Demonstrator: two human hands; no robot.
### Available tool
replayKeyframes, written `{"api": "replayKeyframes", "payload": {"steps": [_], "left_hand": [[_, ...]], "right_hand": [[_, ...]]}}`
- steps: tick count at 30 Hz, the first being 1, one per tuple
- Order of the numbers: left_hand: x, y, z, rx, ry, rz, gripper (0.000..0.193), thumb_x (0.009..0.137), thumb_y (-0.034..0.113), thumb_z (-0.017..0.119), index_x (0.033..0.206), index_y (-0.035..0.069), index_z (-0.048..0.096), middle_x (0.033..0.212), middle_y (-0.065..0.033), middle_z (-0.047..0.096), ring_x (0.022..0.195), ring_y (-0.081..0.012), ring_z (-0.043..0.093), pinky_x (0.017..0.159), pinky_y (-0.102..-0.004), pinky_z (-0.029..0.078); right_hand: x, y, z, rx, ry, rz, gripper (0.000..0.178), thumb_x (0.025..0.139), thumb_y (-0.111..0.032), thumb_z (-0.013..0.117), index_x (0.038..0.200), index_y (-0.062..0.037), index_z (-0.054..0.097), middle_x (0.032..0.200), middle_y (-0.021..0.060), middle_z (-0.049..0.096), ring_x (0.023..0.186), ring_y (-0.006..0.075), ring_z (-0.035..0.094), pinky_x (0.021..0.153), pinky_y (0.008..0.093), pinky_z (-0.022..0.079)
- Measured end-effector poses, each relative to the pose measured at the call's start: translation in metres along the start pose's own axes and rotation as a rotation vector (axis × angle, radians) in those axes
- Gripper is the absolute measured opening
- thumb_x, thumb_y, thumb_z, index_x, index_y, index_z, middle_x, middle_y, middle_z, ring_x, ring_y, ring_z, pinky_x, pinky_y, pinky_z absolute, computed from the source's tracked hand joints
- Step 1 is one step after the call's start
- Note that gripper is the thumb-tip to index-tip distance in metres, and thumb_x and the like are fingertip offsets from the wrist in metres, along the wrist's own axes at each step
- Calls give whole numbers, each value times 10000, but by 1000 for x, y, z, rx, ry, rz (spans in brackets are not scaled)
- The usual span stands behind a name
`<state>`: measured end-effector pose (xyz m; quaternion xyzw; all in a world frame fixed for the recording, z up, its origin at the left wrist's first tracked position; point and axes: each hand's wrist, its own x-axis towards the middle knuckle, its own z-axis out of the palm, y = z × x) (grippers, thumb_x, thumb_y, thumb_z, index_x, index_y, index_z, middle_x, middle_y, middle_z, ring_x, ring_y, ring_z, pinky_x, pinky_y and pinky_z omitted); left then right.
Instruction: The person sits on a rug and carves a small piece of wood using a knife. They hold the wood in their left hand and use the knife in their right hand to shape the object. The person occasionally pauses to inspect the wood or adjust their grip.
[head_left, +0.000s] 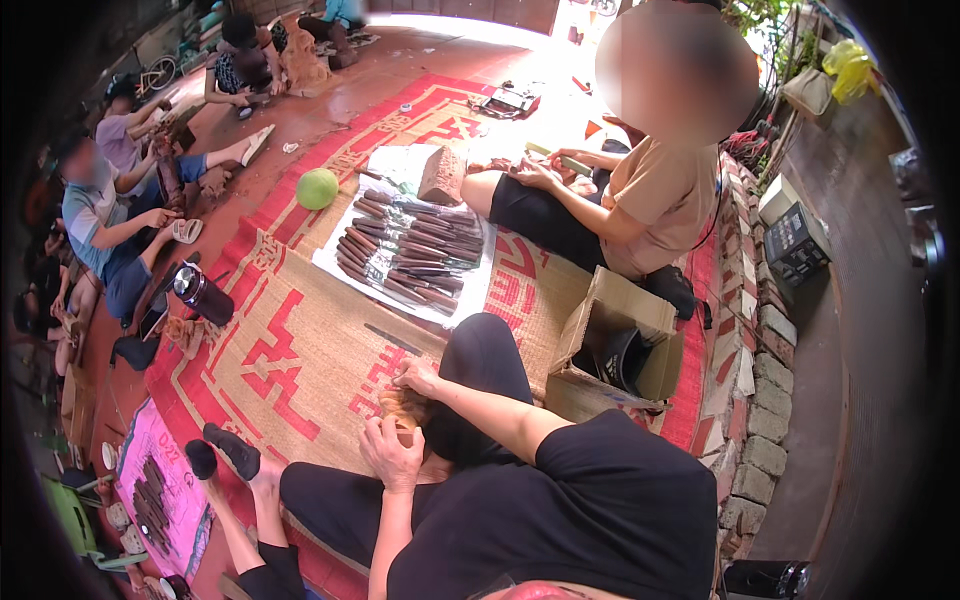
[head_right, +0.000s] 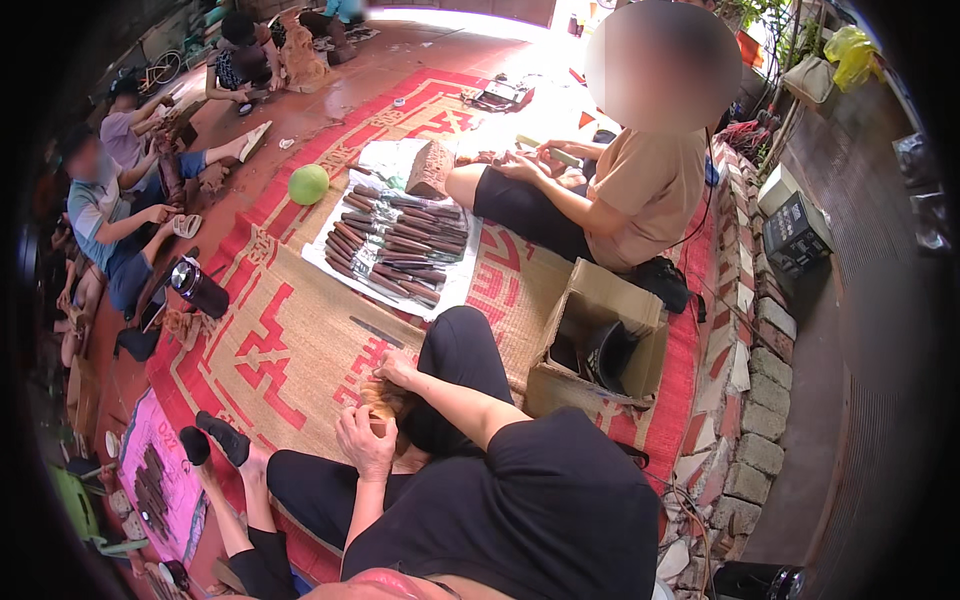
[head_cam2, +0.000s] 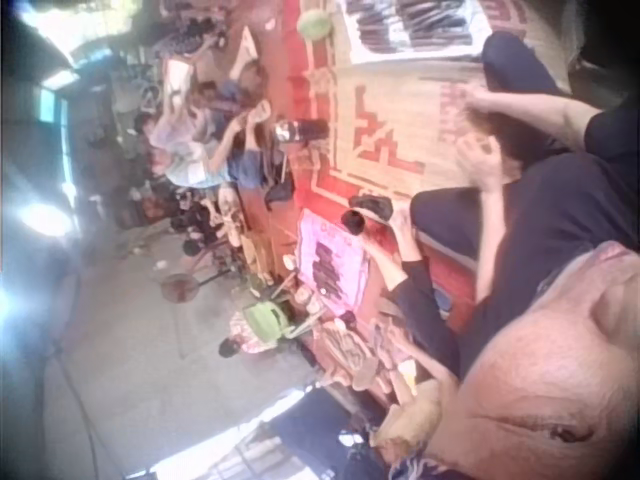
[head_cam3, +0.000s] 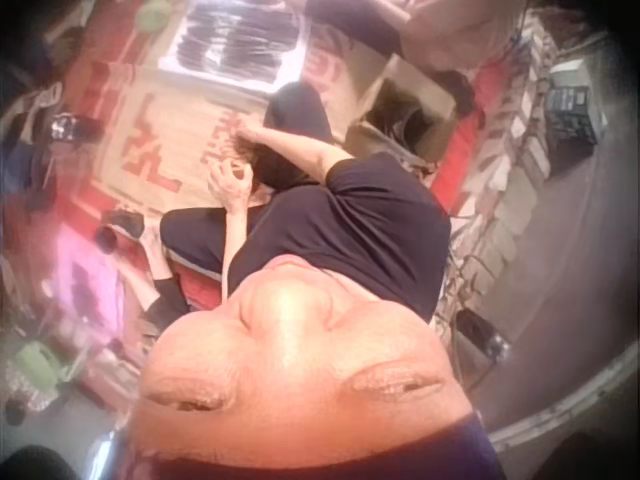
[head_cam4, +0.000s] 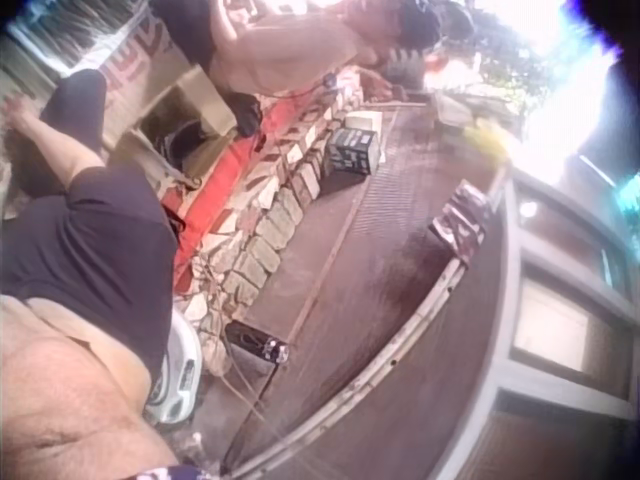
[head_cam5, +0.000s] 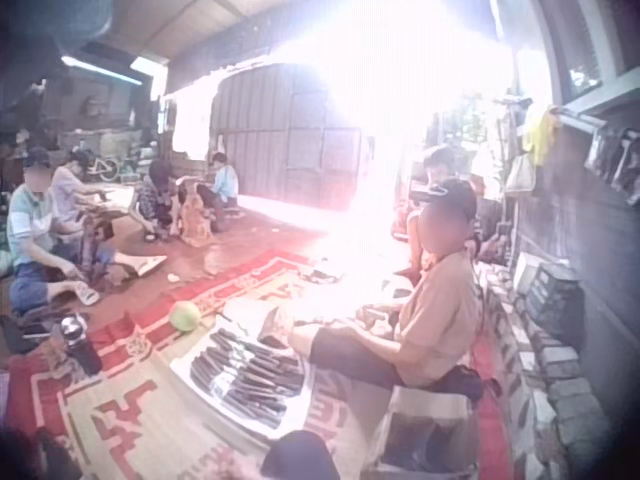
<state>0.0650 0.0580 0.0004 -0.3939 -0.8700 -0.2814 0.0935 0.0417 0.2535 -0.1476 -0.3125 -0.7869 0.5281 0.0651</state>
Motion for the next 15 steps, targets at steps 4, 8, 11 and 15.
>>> {"api": "replayKeyframes", "payload": {"steps": [4, 8, 11, 15], "left_hand": [[4, 0, -5, -1, -5, -30, 391, 671, 253, 769, 978, 82, 595, 1008, -123, 515, 963, -336, 522, 841, -471, 457], [4, -3, -4, 13, -4, -42, 393, 667, 249, 773, 977, 84, 597, 1005, -119, 518, 958, -336, 525, 843, -469, 458], [6, -2, -3, 20, -6, -35, 391, 667, 250, 773, 976, 85, 599, 1005, -117, 521, 956, -336, 526, 844, -468, 458], [8, -1, -4, 6, -11, -36, 391, 669, 252, 775, 977, 87, 600, 1011, -117, 523, 959, -336, 526, 848, -469, 459]], "right_hand": [[-6, -3, 7, -93, -89, 47, 384, 717, -384, 762, 789, -23, 653, 831, 175, 660, 820, 299, 634, 716, 414, 467], [-6, -9, 5, -75, -168, 51, 347, 738, -346, 752, 805, -22, 646, 845, 158, 640, 824, 283, 614, 721, 407, 457], [-9, -9, 4, -51, -144, 28, 339, 742, -330, 751, 810, -16, 644, 824, 146, 630, 814, 262, 608, 709, 398, 458], [-7, -4, 4, -6, -143, 11, 348, 747, -337, 746, 821, -13, 642, 827, 152, 630, 812, 265, 610, 706, 393, 464]]}}
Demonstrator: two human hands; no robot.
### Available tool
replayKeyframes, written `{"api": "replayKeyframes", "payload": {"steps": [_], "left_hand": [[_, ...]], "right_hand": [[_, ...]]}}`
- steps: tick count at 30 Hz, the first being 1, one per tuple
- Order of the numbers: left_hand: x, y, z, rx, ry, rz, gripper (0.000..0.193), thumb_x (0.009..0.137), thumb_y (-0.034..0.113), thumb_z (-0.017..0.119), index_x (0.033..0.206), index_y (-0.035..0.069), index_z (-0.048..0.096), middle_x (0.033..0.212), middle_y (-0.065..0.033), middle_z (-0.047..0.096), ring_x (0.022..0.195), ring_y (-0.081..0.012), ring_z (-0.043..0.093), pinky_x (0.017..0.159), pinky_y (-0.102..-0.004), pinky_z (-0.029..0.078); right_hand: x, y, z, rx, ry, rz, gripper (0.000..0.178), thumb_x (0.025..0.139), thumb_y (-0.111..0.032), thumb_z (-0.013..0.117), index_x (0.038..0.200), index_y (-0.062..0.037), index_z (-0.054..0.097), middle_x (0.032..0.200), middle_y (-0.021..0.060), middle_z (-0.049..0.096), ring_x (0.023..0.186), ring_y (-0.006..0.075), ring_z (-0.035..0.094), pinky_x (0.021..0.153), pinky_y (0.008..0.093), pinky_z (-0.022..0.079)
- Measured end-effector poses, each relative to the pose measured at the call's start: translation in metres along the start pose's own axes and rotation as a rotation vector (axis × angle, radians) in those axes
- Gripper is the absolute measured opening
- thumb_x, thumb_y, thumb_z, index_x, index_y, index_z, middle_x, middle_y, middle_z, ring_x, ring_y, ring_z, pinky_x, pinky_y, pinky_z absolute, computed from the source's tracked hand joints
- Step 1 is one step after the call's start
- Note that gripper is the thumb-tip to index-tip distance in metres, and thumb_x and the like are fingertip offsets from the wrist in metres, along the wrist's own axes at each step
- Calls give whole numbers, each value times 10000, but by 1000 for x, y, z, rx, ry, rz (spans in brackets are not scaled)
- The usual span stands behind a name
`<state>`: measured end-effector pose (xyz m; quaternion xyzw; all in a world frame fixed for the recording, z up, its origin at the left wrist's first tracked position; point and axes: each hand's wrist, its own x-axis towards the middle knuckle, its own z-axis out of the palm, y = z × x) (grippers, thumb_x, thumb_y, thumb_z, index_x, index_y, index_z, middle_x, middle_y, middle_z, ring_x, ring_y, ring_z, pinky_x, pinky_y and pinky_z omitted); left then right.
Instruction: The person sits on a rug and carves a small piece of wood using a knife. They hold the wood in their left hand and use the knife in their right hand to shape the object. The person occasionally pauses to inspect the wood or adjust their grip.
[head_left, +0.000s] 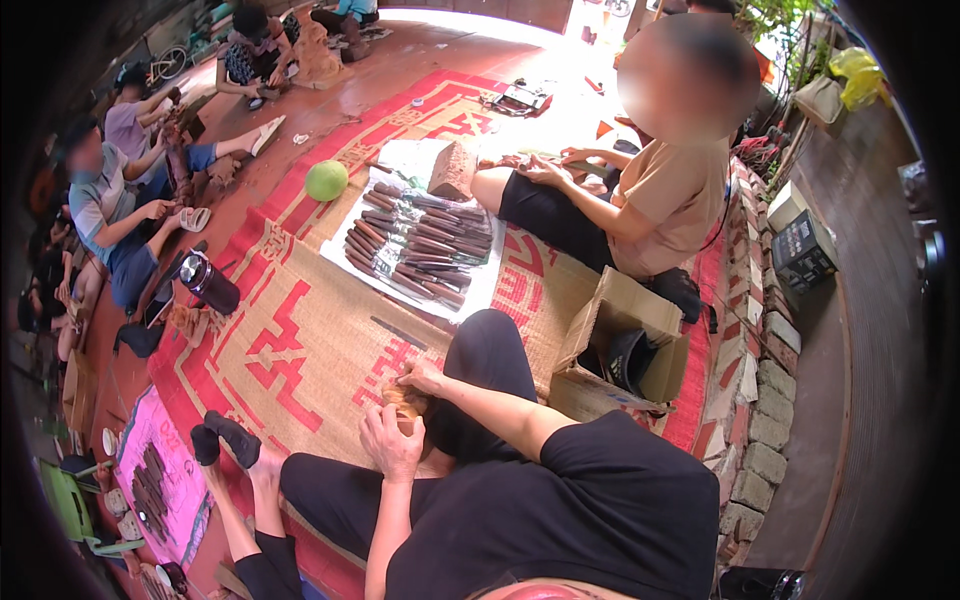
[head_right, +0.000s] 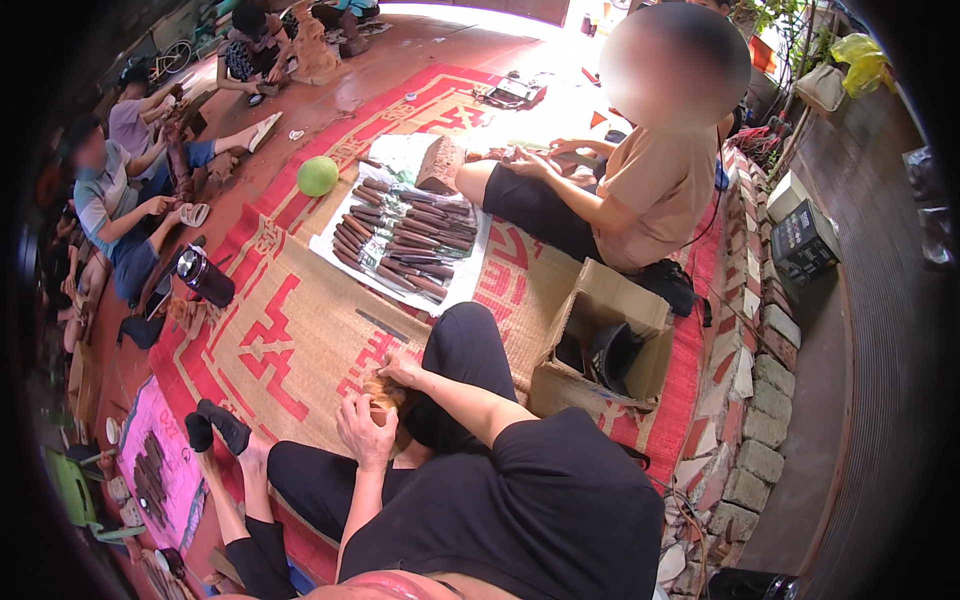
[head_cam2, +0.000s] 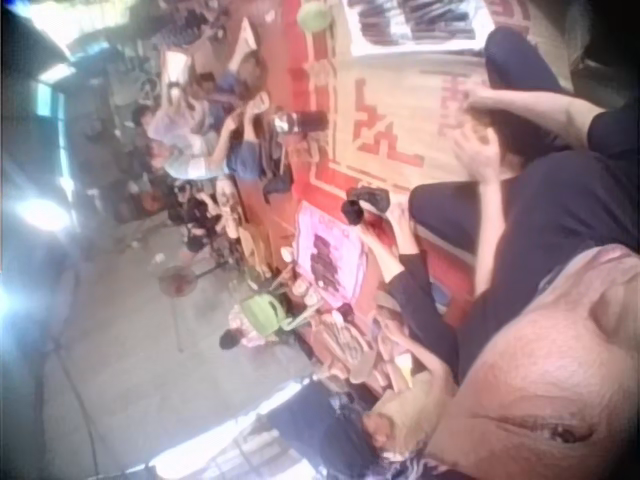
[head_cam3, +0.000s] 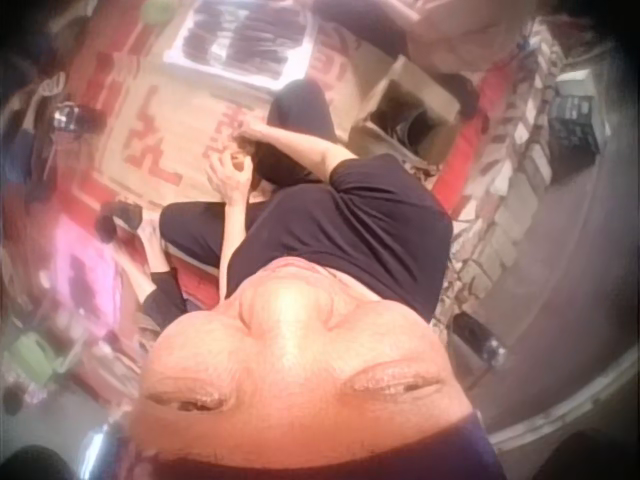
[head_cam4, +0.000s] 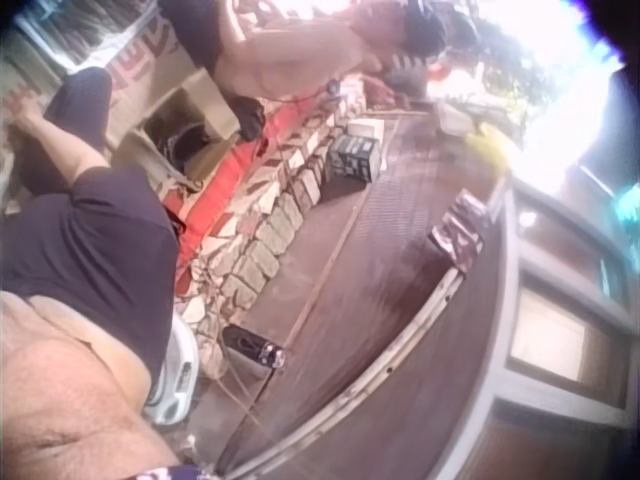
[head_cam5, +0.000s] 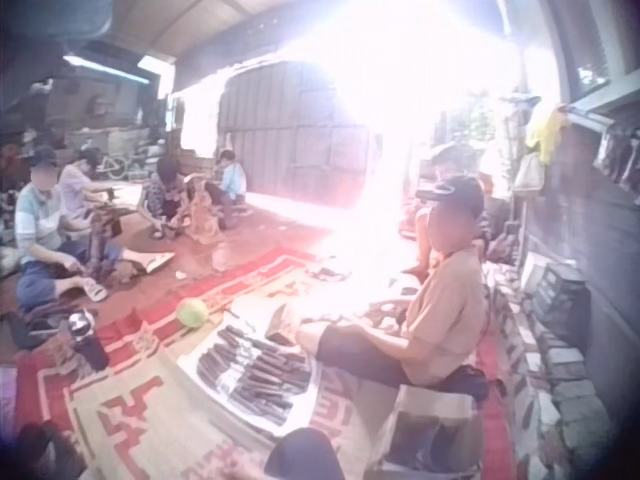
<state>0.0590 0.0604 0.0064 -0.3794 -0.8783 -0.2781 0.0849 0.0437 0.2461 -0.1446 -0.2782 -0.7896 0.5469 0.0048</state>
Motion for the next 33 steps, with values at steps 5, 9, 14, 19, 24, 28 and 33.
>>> {"api": "replayKeyframes", "payload": {"steps": [5, 9, 14, 19, 24, 28, 33], "left_hand": [[-1, -2, 0, 13, -4, -7, 390, 668, 248, 778, 978, 90, 601, 1019, -116, 524, 968, -333, 523, 851, -469, 461], [-2, -1, 0, 9, -12, -11, 389, 668, 243, 779, 978, 92, 600, 1025, -117, 522, 979, -333, 521, 852, -469, 461], [-4, -5, 1, 7, -6, -3, 389, 667, 239, 779, 978, 92, 598, 1029, -117, 521, 986, -334, 519, 858, -468, 459], [-3, -4, 0, -18, -21, -16, 391, 664, 235, 779, 980, 93, 597, 1031, -116, 519, 992, -334, 516, 864, -469, 456], [-3, -4, -1, -18, -19, -21, 392, 664, 232, 776, 984, 92, 597, 1043, -117, 516, 991, -335, 516, 865, -468, 454], [-5, -7, 0, -10, -8, -16, 401, 661, 234, 776, 989, 90, 597, 1047, -118, 513, 989, -336, 517, 866, -466, 454], [-4, -7, -1, -10, 5, 13, 415, 670, 262, 783, 992, 86, 589, 1033, -126, 512, 973, -337, 517, 844, -470, 456]], "right_hand": [[-3, -5, -2, -14, -24, 12, 363, 748, -349, 743, 840, -13, 640, 845, 155, 635, 819, 265, 611, 722, 392, 468], [-1, 3, 2, -32, 17, 0, 367, 751, -356, 740, 856, -19, 641, 844, 149, 639, 822, 260, 610, 721, 390, 468], [-3, 0, 2, -17, -8, 14, 360, 751, -354, 745, 857, -26, 641, 829, 138, 639, 813, 250, 610, 714, 389, 466], [-2, 1, 2, 5, -3, 38, 348, 753, -349, 746, 836, -29, 637, 816, 135, 634, 805, 250, 607, 706, 392, 463], [0, 4, 3, -8, 5, 11, 335, 757, -331, 750, 817, -25, 628, 822, 136, 627, 808, 249, 601, 706, 388, 460], [-4, -4, 0, -3, -12, 10, 336, 755, -330, 748, 819, -23, 627, 827, 141, 623, 826, 259, 602, 714, 388, 456], [-6, -6, -4, -9, -9, 2, 336, 749, -324, 749, 821, -20, 626, 820, 140, 619, 824, 256, 600, 710, 386, 454]]}}
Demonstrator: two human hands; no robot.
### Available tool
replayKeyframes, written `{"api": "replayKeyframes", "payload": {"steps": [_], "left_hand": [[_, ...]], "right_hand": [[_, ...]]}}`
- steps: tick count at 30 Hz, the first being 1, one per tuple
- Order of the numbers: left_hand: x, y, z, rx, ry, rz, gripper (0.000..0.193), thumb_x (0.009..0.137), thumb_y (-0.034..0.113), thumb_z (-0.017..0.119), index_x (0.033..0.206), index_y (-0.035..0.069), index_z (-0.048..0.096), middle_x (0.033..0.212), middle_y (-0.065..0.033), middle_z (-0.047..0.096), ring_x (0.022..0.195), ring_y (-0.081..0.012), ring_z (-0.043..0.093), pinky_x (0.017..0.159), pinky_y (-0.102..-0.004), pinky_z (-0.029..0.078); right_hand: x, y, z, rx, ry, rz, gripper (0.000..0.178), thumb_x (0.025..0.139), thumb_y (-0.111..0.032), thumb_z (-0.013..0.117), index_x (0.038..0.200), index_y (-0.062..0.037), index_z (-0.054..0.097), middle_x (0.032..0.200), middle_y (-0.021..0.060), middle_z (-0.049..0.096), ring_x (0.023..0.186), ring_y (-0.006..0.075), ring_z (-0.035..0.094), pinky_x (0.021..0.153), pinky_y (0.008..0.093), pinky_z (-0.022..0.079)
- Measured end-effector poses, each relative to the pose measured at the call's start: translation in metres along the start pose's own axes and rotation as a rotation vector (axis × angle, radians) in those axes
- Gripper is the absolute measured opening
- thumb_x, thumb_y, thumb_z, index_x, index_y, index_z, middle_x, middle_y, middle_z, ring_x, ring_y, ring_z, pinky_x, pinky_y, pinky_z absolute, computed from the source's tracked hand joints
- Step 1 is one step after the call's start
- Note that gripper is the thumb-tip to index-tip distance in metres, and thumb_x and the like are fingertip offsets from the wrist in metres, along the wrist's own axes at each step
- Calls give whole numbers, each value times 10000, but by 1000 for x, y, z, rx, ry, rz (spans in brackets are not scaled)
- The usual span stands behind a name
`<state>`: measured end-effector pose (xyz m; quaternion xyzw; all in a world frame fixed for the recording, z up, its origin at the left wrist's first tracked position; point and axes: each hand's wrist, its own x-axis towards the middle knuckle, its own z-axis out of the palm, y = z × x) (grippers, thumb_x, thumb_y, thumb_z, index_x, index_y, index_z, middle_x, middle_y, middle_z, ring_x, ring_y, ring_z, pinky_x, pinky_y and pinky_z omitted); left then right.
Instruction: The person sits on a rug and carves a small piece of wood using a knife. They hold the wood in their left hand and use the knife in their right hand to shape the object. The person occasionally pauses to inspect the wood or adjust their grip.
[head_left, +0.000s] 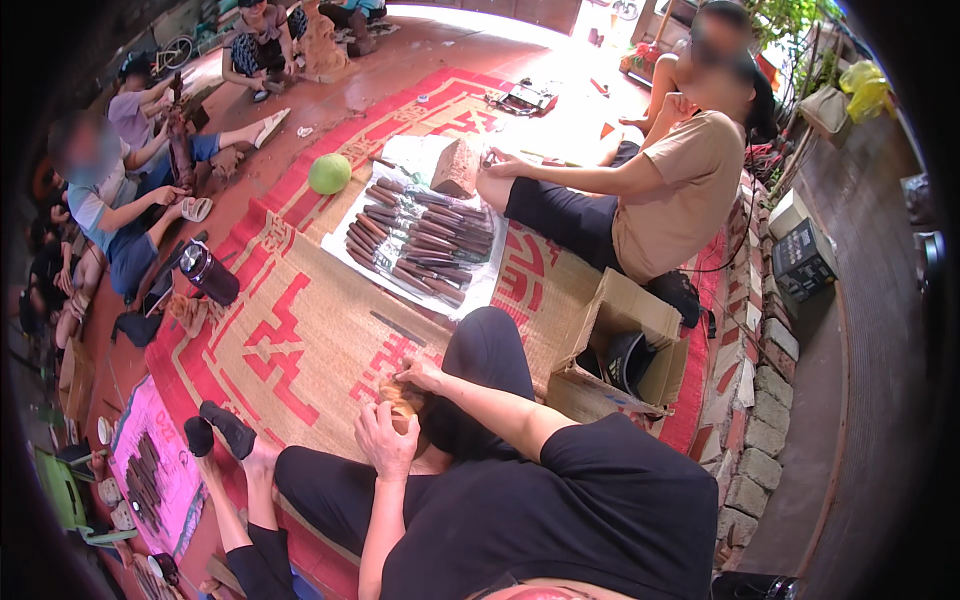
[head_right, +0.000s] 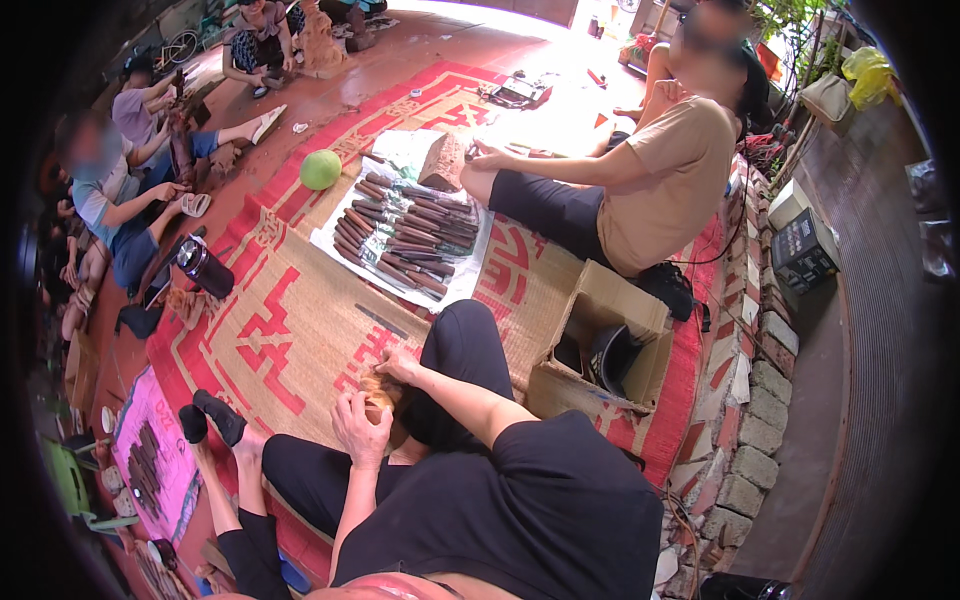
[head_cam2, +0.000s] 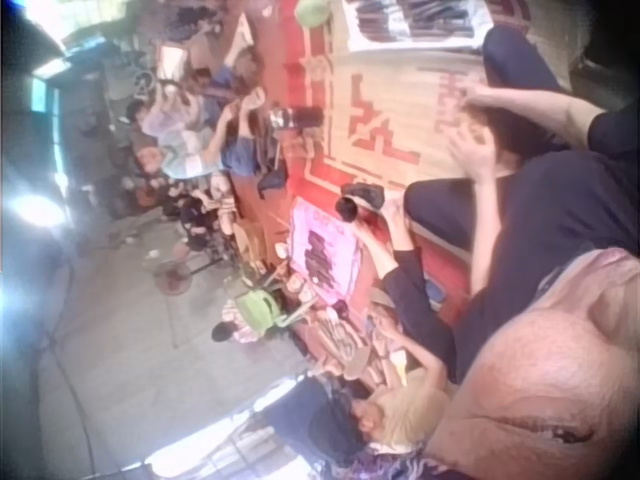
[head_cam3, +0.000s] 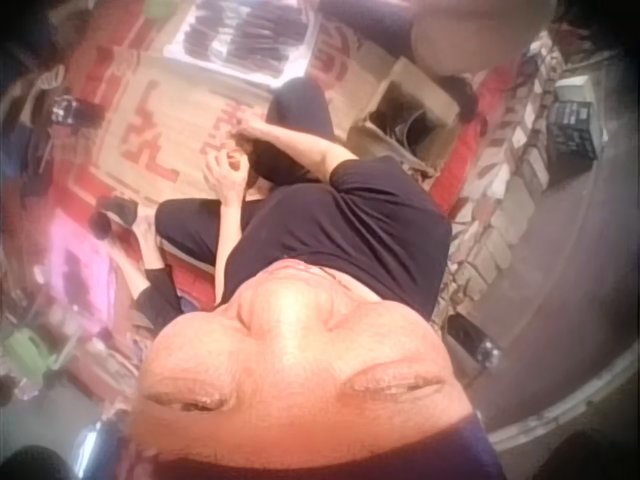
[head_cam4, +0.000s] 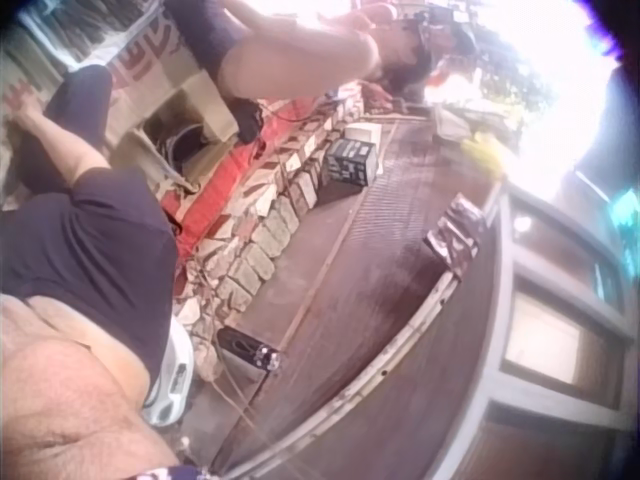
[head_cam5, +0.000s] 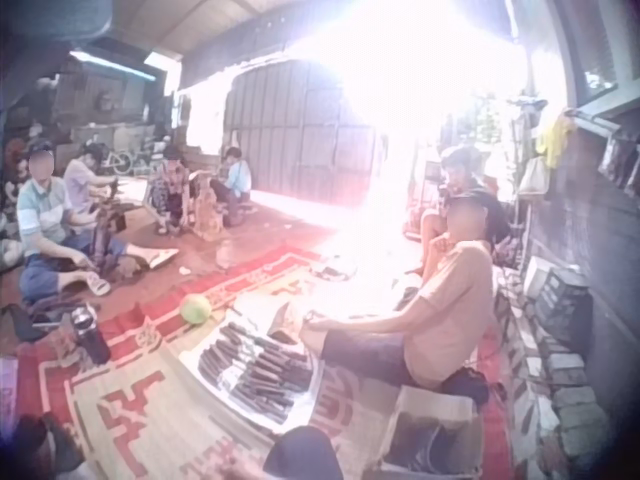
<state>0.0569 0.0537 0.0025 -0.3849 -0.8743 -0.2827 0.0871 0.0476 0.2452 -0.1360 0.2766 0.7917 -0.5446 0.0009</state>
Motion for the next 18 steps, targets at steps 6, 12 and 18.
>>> {"api": "replayKeyframes", "payload": {"steps": [6, 12, 18], "left_hand": [[0, 1, -2, 8, -8, -6, 416, 677, 275, 782, 990, 83, 587, 1023, -128, 509, 961, -337, 518, 830, -470, 456], [1, 1, -3, 6, -11, -8, 410, 683, 275, 776, 992, 80, 588, 1030, -127, 510, 956, -336, 521, 825, -471, 457], [0, 2, -2, -5, -8, -24, 406, 676, 246, 773, 1002, 80, 596, 1033, -126, 513, 978, -339, 520, 853, -469, 456]], "right_hand": [[1, 2, 2, 4, -3, -12, 336, 744, -319, 753, 824, -19, 626, 816, 130, 617, 809, 246, 588, 706, 384, 446], [1, 1, 2, 28, -27, 21, 342, 754, -335, 755, 815, -28, 617, 812, 125, 612, 808, 243, 581, 702, 389, 440], [-2, -2, -2, 75, -32, 1, 336, 755, -333, 760, 784, -37, 603, 779, 101, 587, 775, 217, 559, 674, 370, 424]]}}
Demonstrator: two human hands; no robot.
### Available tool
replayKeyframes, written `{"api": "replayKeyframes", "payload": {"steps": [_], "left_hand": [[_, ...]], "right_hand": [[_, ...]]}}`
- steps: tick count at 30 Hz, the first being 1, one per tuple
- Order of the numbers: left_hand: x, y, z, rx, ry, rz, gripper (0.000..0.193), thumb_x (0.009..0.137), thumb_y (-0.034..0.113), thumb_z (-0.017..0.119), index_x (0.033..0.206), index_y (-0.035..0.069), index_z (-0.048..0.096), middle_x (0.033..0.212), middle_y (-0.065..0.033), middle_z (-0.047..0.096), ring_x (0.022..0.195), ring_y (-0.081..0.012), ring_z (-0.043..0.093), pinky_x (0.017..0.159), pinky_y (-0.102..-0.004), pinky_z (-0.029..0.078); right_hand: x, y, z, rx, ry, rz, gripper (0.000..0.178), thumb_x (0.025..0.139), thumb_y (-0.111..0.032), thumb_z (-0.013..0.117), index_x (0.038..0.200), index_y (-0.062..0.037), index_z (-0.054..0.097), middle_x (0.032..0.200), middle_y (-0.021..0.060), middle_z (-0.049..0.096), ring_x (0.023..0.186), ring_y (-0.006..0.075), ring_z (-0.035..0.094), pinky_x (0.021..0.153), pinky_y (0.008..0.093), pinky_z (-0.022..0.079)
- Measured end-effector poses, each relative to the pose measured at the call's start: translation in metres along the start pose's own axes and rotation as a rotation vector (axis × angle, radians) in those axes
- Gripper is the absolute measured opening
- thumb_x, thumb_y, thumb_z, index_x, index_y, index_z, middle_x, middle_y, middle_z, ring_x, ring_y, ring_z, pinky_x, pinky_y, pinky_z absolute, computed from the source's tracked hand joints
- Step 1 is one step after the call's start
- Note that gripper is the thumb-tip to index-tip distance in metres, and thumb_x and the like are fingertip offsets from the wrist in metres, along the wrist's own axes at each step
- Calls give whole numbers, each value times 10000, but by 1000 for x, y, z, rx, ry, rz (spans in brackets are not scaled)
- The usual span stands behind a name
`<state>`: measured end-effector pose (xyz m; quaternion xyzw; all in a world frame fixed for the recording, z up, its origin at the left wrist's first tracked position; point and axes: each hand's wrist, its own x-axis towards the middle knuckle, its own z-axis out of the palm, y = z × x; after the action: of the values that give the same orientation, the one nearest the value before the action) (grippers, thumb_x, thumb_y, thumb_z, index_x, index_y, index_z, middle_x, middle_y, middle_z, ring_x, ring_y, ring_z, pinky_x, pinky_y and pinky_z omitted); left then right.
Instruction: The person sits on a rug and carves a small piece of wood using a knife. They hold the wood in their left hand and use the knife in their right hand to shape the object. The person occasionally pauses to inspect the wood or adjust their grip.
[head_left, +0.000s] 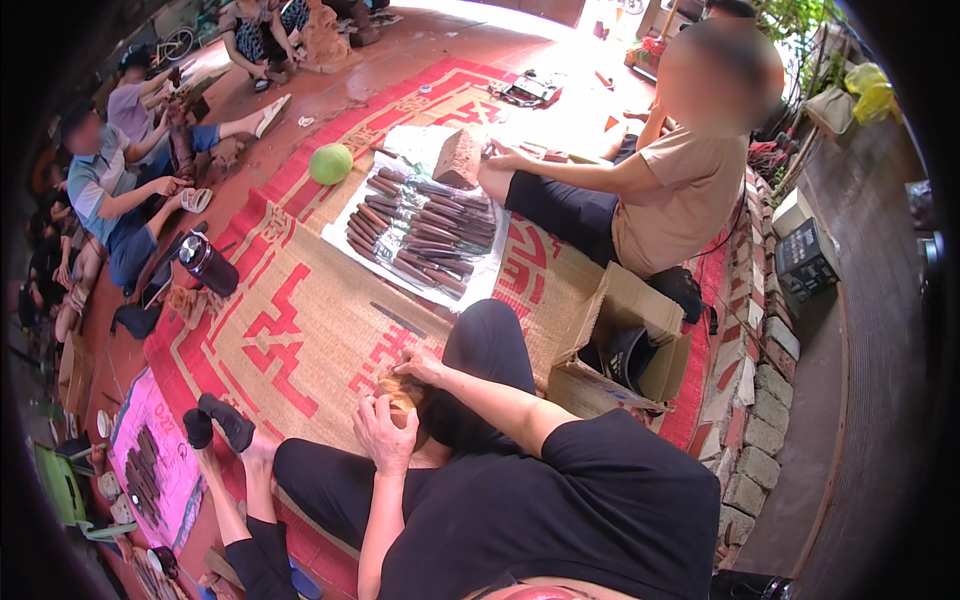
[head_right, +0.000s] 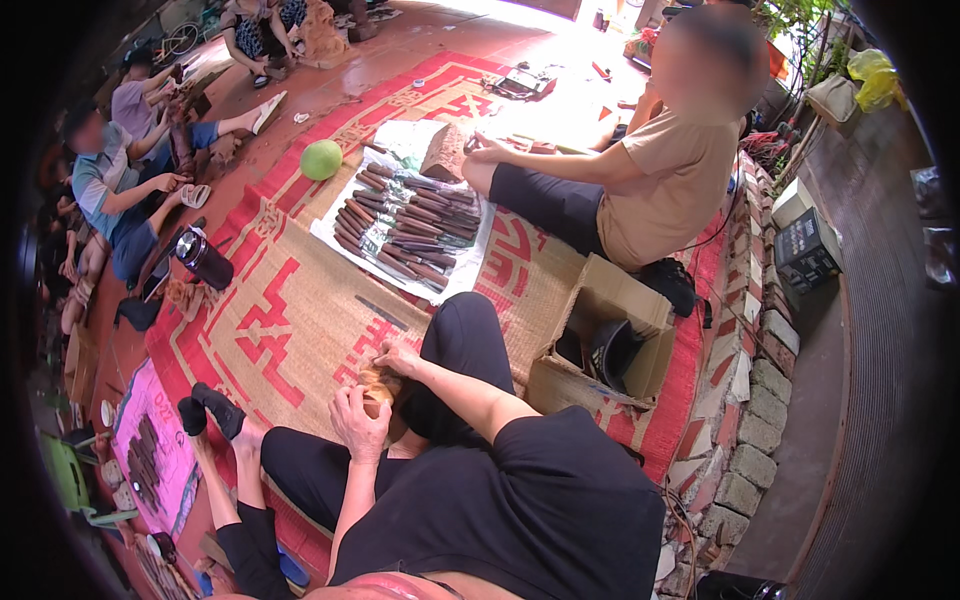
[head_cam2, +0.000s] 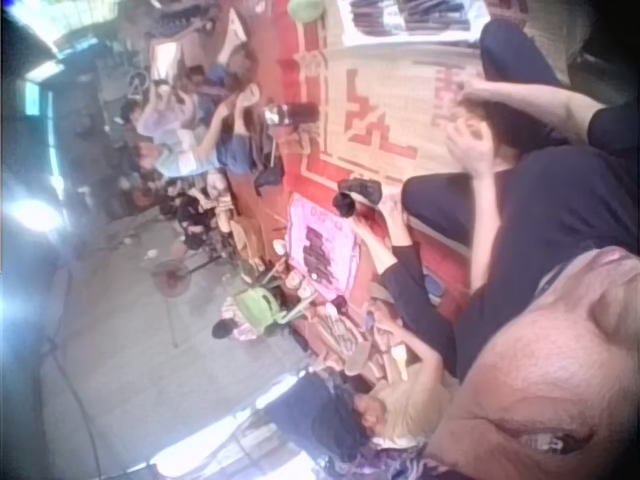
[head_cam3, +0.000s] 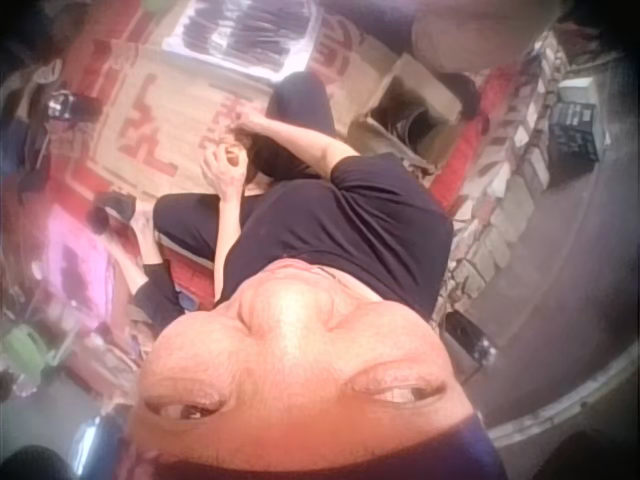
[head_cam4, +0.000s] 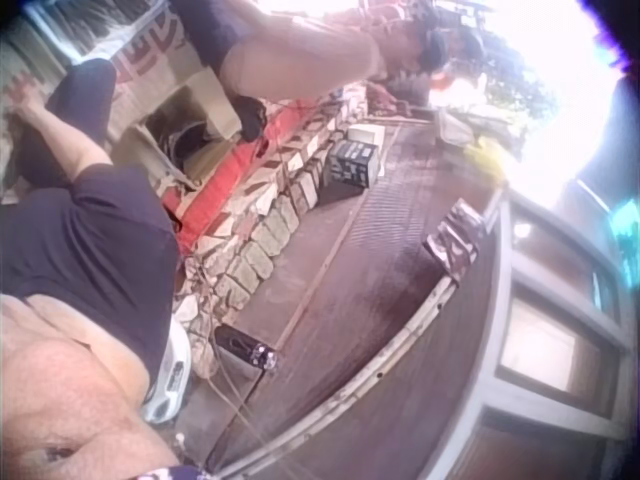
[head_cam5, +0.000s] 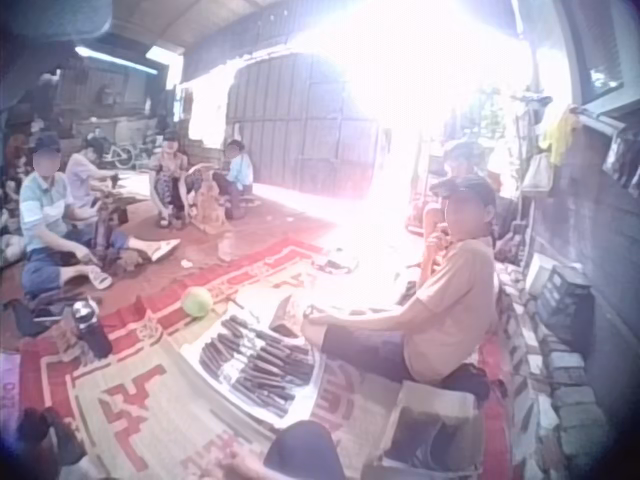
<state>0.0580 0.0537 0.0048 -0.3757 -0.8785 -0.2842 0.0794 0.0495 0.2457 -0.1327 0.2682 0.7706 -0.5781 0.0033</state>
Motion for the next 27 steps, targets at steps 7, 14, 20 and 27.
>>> {"api": "replayKeyframes", "payload": {"steps": [7, 14, 20, 27], "left_hand": [[-3, -5, 1, -31, -1, -33, 424, 674, 231, 762, 1034, 78, 599, 1047, -124, 512, 1003, -343, 514, 880, -472, 453], [-2, -15, -10, -198, -26, -70, 856, 691, 278, 811, 1394, 81, 362, 1300, -234, 369, 1204, -415, 429, 1002, -498, 400], [-6, -24, -28, -240, -188, -260, 852, 689, 326, 817, 1392, 94, 396, 1251, -202, 402, 1160, -396, 484, 958, -481, 453], [-2, -9, -19, -183, -157, -291, 694, 670, 313, 823, 1250, 106, 503, 1112, -169, 476, 1027, -379, 553, 855, -481, 496]], "right_hand": [[0, -4, 0, 33, 13, 14, 325, 681, -310, 774, 778, -37, 626, 798, 123, 629, 808, 246, 605, 703, 382, 455], [3, 5, 3, 114, 48, -4, 270, 755, -220, 782, 749, -25, 594, 701, 45, 548, 655, 156, 517, 571, 355, 415], [-9, -18, 0, 223, -37, 54, 252, 758, -204, 780, 750, -53, 578, 685, 14, 540, 645, 132, 511, 566, 315, 410], [1, -2, 3, 231, 5, 25, 227, 758, -187, 774, 773, -58, 588, 704, 17, 579, 648, 129, 533, 569, 298, 414]]}}
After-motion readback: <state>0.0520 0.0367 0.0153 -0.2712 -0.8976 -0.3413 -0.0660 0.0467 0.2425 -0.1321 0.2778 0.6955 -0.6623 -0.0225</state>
